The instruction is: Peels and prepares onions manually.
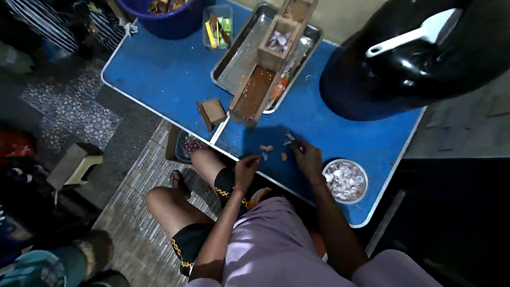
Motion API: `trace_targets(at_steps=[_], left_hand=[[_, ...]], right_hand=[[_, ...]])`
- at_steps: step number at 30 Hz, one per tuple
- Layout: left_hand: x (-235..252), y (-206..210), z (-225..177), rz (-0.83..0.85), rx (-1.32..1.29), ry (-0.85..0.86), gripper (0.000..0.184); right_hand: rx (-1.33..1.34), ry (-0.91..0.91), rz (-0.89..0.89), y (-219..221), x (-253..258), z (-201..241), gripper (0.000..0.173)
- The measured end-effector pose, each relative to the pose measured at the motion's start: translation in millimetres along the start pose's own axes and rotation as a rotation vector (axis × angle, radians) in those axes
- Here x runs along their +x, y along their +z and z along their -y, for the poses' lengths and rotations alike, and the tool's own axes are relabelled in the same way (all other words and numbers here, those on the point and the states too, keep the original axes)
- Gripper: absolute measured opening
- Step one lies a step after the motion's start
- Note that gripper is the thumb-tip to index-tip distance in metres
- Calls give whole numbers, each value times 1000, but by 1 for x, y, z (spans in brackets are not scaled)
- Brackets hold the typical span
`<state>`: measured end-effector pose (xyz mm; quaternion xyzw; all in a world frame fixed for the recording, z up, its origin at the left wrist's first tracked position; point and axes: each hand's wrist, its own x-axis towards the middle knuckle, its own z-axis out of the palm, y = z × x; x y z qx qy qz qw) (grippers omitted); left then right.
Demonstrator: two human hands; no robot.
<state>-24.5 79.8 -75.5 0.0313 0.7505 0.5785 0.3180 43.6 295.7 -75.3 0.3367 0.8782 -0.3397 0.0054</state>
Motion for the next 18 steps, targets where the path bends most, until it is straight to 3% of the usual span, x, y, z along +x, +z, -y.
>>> trace_targets(at_steps=[5,8,12,18], left_hand=[[-12,-6,-8,-1,15,20,23],[-18,-9,-9,-8,1,14,23],[-19,-10,-3,-3,-44,31,24],[-24,-10,-7,39,-87,49,24]], right_hand=[[-26,-94,-72,3,-6,4,20],[-5,-16,-21,0,-10,12,24],[-76,-114,90,9,-15,10,25],[-135,-72,119,21,-19,10,24]])
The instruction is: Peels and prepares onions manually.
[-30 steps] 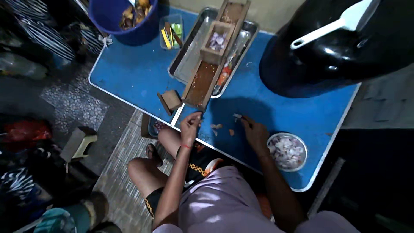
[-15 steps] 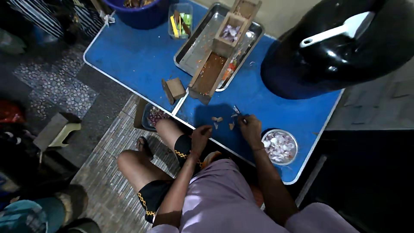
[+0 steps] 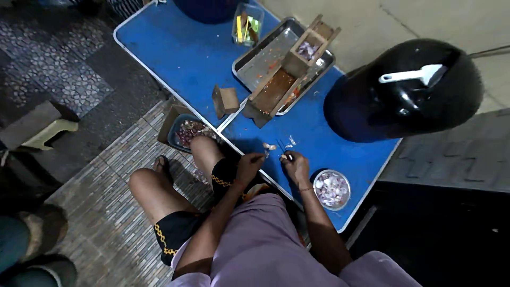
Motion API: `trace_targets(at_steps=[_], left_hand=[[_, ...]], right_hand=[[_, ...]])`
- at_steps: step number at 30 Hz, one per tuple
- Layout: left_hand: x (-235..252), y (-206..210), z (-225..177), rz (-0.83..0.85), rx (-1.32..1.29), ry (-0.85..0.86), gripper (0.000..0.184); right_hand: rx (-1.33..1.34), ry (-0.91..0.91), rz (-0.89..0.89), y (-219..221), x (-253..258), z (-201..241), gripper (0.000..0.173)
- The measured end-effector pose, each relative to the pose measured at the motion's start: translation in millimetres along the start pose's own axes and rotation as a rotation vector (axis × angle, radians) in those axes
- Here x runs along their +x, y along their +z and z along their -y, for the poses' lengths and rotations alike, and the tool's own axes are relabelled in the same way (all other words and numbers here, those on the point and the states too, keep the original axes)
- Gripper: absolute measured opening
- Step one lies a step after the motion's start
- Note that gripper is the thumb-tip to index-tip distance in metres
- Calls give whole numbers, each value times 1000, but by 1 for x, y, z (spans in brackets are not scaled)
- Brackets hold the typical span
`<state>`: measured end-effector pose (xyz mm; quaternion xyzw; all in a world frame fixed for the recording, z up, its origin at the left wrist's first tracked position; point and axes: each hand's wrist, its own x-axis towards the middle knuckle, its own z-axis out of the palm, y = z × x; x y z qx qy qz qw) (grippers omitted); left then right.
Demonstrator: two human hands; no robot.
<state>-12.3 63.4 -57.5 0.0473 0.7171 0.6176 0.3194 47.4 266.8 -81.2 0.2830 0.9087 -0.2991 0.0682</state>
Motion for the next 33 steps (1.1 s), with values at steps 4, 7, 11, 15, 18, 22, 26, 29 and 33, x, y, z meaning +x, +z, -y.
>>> trace_targets(at_steps=[4,7,11,15,18,22,26,29,33], left_hand=[[1,10,4,64,-238,-101,29],[-3,16,-5,104,-518,-139,30],[-6,13,-15,113,-695,-107,24],[-10,8,-22,91,-697,-44,19],[-11,3,-21,54,-684,3,18],[-16,-3,-28,0,-684,18,16],[-16,-4,-27,-6,-711,0,13],[-14,-5,-24,8,-729,-4,13],[-15,-5,-23,17,-716,12,11]], right_hand=[[423,-46,24,-17,-12,24,16],[704,-189,55,-27,-28,46,18],[740,-330,4,-28,-35,57,16],[720,-412,-38,-26,-42,62,18],[532,-509,27,-32,-49,64,34],[350,-537,44,-29,-55,56,49],[221,-556,-13,-27,-58,57,48],[191,-575,-33,-27,-58,58,46],[212,-596,-70,-24,-59,58,40]])
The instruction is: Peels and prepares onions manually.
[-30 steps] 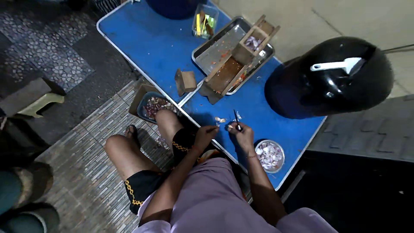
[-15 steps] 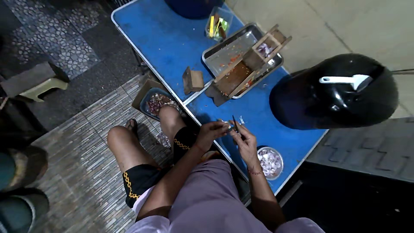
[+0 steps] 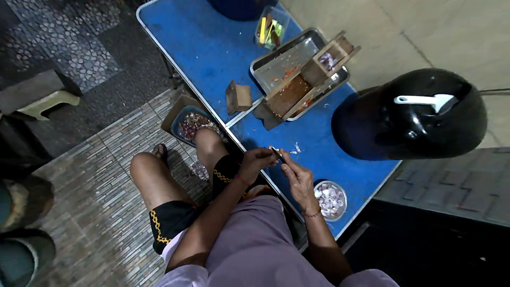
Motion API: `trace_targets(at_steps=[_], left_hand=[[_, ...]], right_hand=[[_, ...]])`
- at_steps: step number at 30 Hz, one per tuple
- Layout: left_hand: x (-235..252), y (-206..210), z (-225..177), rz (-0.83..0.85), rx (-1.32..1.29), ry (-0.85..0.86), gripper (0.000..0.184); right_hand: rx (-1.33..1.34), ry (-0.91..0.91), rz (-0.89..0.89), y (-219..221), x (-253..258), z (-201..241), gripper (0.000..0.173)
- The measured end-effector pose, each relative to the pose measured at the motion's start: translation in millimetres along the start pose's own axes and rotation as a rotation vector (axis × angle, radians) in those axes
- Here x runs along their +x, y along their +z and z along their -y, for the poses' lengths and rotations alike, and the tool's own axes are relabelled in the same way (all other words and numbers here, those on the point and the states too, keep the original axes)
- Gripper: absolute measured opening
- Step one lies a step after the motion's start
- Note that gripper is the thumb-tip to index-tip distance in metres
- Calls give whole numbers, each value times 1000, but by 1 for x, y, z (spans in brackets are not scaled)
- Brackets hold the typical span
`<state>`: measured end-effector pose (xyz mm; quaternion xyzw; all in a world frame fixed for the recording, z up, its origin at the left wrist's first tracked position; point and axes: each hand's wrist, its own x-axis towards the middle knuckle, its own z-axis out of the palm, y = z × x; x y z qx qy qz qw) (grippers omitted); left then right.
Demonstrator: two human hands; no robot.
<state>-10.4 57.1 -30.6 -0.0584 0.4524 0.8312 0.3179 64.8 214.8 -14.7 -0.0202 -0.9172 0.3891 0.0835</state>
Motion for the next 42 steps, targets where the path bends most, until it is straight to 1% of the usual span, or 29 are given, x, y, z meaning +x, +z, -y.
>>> trace_targets(at_steps=[5,13,17,19,21,26,29,34,39,42], left_hand=[[-2,1,-3,-42,30,-8,12],[-4,3,-1,-91,36,-8,9],[-1,3,5,-126,68,10,10],[-1,1,8,-122,117,45,13],[-1,-4,6,-84,153,73,14],[3,-19,1,37,222,65,15],[5,-21,3,69,209,51,14],[5,-18,0,77,216,-5,13],[5,-18,3,128,185,-10,13],[6,-18,5,130,115,-69,15]], right_hand=[[-70,-70,-83,7,1,3,35],[-177,-135,-162,18,4,-2,32],[-197,-113,-152,21,5,-2,32],[-141,-53,-125,21,6,-2,33],[-23,7,-88,21,7,-6,32],[355,182,23,12,14,-6,29],[491,263,49,9,16,-7,30],[504,294,36,11,17,-10,30],[499,310,27,12,18,-15,29],[457,296,25,11,16,-15,29]])
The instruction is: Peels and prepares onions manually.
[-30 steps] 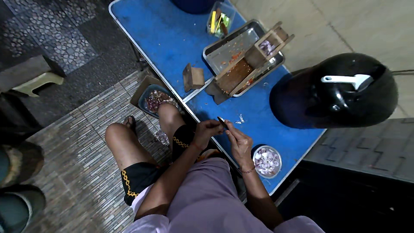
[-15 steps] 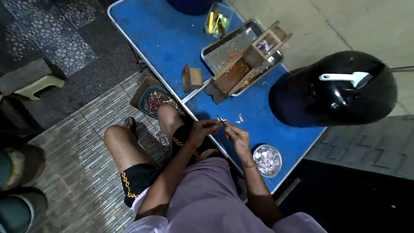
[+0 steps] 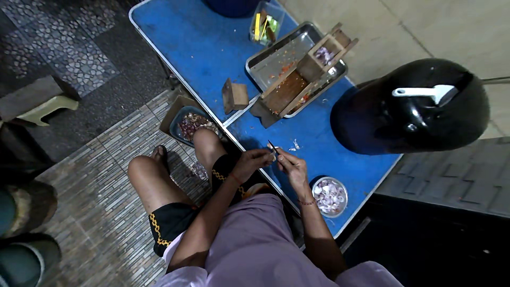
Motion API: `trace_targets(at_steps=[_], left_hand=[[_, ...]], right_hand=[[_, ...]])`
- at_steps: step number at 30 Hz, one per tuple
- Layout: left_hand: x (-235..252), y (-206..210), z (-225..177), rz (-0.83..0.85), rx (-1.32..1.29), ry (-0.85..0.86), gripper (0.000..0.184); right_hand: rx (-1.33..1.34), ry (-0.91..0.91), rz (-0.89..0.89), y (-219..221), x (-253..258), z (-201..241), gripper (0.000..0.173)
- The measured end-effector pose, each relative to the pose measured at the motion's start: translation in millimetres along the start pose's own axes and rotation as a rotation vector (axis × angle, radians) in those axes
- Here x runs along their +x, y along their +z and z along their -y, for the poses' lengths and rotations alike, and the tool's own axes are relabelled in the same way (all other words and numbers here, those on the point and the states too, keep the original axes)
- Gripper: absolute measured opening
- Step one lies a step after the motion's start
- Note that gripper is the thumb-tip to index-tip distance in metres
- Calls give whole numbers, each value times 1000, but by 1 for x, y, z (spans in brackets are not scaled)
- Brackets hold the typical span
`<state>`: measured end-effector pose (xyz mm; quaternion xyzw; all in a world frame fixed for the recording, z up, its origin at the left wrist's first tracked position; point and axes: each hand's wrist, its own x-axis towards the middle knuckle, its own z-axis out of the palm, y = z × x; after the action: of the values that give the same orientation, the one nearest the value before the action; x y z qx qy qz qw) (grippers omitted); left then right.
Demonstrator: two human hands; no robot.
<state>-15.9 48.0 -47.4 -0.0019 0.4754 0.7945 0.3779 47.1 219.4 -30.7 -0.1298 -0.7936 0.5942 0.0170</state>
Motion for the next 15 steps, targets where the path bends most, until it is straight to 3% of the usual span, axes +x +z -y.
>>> trace_targets(at_steps=[11,15], left_hand=[[-4,6,-7,-16,46,-64,18],[-3,4,-5,49,5,-52,28]], right_hand=[[-86,-5,-24,0,-3,3,28],[-69,9,-51,-2,1,1,29]])
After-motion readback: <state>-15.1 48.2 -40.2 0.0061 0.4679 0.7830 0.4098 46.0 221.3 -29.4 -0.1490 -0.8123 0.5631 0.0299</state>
